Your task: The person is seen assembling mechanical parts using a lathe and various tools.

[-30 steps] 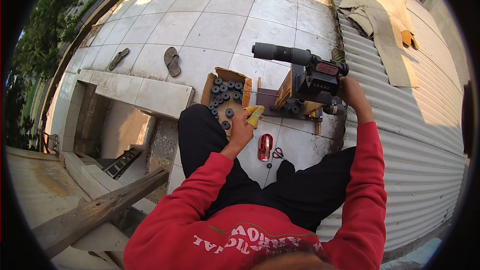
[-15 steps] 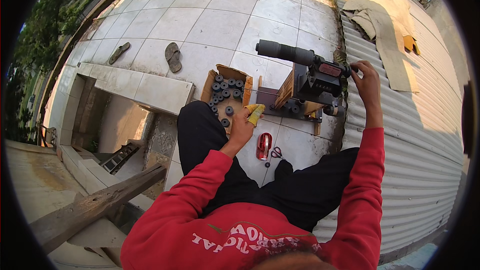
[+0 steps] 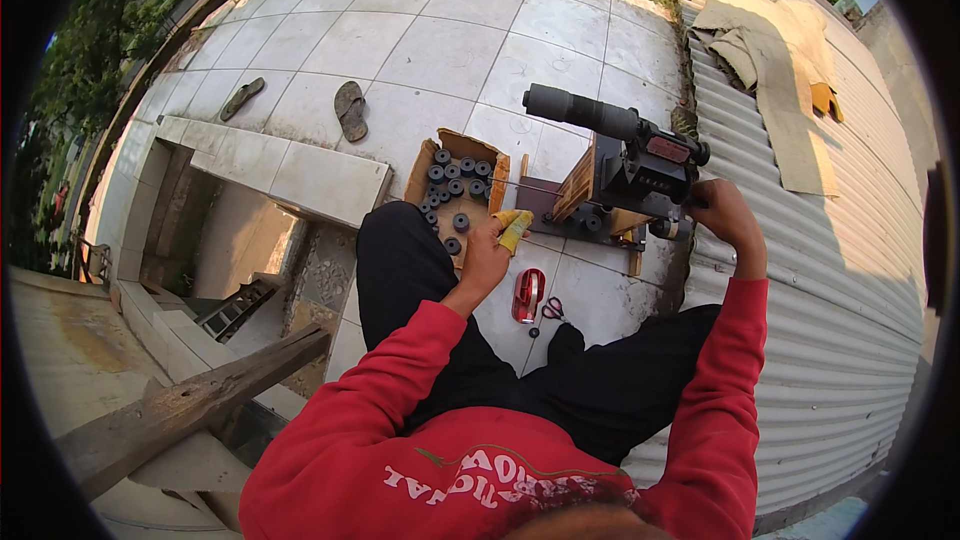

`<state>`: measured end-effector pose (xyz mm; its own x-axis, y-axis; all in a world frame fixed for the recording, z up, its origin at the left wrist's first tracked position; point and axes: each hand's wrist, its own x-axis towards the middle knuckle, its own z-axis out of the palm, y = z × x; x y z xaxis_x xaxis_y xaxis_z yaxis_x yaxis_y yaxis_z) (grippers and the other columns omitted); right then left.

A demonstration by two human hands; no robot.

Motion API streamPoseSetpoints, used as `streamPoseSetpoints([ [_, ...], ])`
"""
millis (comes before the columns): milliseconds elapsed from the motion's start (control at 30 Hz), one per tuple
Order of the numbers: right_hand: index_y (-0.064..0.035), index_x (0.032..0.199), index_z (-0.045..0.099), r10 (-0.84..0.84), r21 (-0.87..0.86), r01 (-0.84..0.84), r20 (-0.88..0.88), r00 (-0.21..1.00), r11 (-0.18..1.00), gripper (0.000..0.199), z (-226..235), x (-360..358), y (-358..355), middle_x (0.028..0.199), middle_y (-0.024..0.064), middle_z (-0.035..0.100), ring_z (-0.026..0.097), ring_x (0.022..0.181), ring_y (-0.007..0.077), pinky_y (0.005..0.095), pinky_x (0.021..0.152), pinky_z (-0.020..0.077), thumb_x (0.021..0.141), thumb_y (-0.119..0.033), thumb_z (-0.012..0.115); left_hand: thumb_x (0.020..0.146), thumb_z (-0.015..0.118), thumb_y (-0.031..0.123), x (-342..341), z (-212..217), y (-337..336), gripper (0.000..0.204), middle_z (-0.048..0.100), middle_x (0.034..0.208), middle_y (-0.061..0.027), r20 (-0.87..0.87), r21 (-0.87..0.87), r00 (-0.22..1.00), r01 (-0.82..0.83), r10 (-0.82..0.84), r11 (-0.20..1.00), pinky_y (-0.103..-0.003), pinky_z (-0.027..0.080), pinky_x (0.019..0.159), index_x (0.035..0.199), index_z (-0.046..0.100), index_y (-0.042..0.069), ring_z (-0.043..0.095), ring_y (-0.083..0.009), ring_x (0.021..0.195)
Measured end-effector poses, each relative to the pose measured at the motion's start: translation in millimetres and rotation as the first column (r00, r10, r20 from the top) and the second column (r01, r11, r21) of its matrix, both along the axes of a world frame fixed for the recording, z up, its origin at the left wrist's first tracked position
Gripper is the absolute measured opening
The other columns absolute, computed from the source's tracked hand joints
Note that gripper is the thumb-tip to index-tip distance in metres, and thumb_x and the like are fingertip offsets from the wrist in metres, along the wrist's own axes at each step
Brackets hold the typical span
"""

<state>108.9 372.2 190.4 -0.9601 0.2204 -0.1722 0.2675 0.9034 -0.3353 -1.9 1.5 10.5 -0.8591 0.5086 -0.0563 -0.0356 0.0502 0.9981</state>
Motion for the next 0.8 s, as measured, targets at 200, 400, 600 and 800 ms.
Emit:
streamPoseSetpoints([
  [200, 0.0026, 0.102, 0.069, -0.099, 0.013, 0.121, -0.496, 0.863, 0.993, 0.018, 17, -10, 7, 0.093, 0.0134, 0.075, 0.072, 0.087, 0.025, 0.0348, 0.084, 0.0541, 0.085, -0.001, 0.072, 0.104, 0.063, 0.007, -2, -7, -2, 0.027, 0.076, 0.113, -0.008, -0.007, -0.005, 1.0, 0.012, -0.012, 1.0, -0.026, 0.055, 0.09, 0.128, 0.07, -0.004, 0.071, -0.0124, 0.101],
  [400, -0.0027, 0.103, 0.077, 0.088, 0.292, 0.148, -0.662, 0.744, 0.945, 0.018, -19, -42, 27, 0.099, 0.0171, 0.075, 0.071, 0.097, 0.0385, 0.0445, 0.088, 0.0555, 0.087, -0.009, 0.073, 0.105, 0.062, 0.007, -1, -7, -1, 0.028, 0.076, 0.113, -0.008, 0.02, 0.007, 1.0, 0.007, -0.008, 1.0, -0.026, 0.055, 0.09, 0.129, 0.07, -0.004, 0.071, -0.0125, 0.101],
  [600, -0.0028, 0.101, 0.077, -0.041, 0.182, 0.096, -0.281, 0.959, 0.979, 0.02, -67, -31, 48, 0.095, 0.0269, 0.071, 0.068, 0.093, 0.048, 0.0521, 0.081, 0.0537, 0.083, -0.01, 0.07, 0.105, 0.062, 0.008, -1, -4, 2, 0.028, 0.076, 0.112, -0.0083, 0.013, 0.01, 1.0, 0.01, -0.01, 1.0, -0.026, 0.054, 0.089, 0.129, 0.07, -0.004, 0.071, -0.0125, 0.1],
  [800, 0.003, 0.094, 0.075, -0.068, 0.035, 0.068, 0.017, 0.998, 0.997, 0.022, -11, -7, 5, 0.087, 0.0236, 0.073, 0.072, 0.082, 0.0374, 0.0428, 0.076, 0.0553, 0.077, -0.011, 0.077, 0.105, 0.062, 0.007, -2, -1, -2, 0.027, 0.075, 0.111, -0.0082, 0.032, -0.014, 0.999, -0.007, 0.007, 1.0, -0.026, 0.055, 0.088, 0.128, 0.07, -0.004, 0.071, -0.0117, 0.098],
])
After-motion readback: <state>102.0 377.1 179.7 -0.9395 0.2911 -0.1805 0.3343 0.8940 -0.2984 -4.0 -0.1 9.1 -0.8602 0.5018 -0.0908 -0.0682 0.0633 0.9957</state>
